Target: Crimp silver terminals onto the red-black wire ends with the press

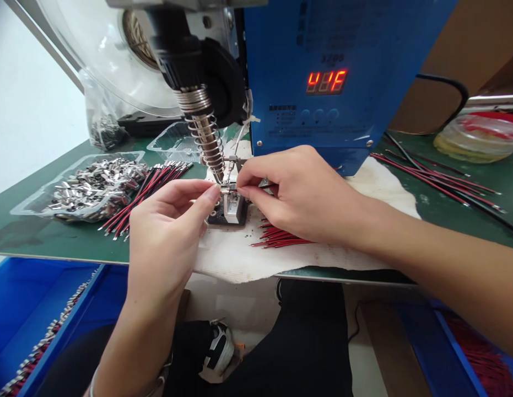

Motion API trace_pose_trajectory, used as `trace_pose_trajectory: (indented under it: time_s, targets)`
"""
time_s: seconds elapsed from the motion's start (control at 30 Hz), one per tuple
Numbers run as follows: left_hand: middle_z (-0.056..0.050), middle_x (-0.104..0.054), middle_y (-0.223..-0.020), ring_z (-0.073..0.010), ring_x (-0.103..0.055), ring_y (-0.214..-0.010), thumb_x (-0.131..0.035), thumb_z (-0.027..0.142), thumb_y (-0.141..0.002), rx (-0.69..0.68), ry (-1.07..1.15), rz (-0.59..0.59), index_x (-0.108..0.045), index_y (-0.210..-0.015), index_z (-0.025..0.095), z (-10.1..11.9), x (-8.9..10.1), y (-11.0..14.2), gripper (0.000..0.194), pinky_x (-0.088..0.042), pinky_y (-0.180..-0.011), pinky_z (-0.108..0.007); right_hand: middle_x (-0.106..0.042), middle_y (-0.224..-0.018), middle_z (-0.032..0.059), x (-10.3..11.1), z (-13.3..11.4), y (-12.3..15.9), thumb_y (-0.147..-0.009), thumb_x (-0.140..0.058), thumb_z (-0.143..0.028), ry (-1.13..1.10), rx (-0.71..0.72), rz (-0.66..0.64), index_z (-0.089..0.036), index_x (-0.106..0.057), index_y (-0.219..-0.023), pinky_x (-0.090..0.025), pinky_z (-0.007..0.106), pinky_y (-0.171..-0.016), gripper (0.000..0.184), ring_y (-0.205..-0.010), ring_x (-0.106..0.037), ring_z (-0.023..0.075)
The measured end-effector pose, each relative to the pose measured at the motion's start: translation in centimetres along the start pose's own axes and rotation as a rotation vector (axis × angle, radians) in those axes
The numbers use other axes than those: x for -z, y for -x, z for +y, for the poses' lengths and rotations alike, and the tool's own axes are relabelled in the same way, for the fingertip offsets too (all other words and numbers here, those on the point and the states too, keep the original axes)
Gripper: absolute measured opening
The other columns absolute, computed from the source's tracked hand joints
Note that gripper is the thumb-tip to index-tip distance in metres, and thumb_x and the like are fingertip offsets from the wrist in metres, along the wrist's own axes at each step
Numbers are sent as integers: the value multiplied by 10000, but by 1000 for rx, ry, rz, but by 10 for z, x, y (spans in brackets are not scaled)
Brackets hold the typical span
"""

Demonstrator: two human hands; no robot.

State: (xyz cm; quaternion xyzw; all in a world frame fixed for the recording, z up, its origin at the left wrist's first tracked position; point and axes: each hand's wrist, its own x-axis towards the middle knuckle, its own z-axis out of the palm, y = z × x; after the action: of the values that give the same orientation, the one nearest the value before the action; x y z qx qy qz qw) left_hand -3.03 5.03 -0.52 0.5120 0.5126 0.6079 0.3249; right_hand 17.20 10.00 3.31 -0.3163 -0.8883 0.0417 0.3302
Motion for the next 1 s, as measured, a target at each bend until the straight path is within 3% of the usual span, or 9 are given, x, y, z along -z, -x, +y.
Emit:
trace_pose_trajectory:
  time_s: [0.6,0.83,1.0]
  targets:
    - [-10,-755,-868,-111,-474,-590,-868,380,-973,-6,31,-3,-833,-958,241,1,-1,0,143,-365,-533,-273,-815,-847,6,1,3,0,-1027,-657,-199,-12,48,-11,-248,-806,-940,-504,325,-658,179,-667,-703,168]
    - [-10,-667,-787,-129,-479,-620,-763,379,-1059,4,133,14,-664,-725,221,4,-5,-1,383,-403,-596,-301,-822,-856,18,2,2,0,-1024,-645,-190,5,61,-15,-247,-807,-923,-530,335,-697,199,-698,-720,188]
    - [-4,-657,-782,-125,-469,-623,-738,348,-1077,13,164,0,-664,-727,221,4,-4,-2,379,-409,-618,-299,-831,-882,25,1,6,2,-1032,-660,-175,20,106,-2,-219,-819,-953,-520,310,-697,183,-721,-734,175]
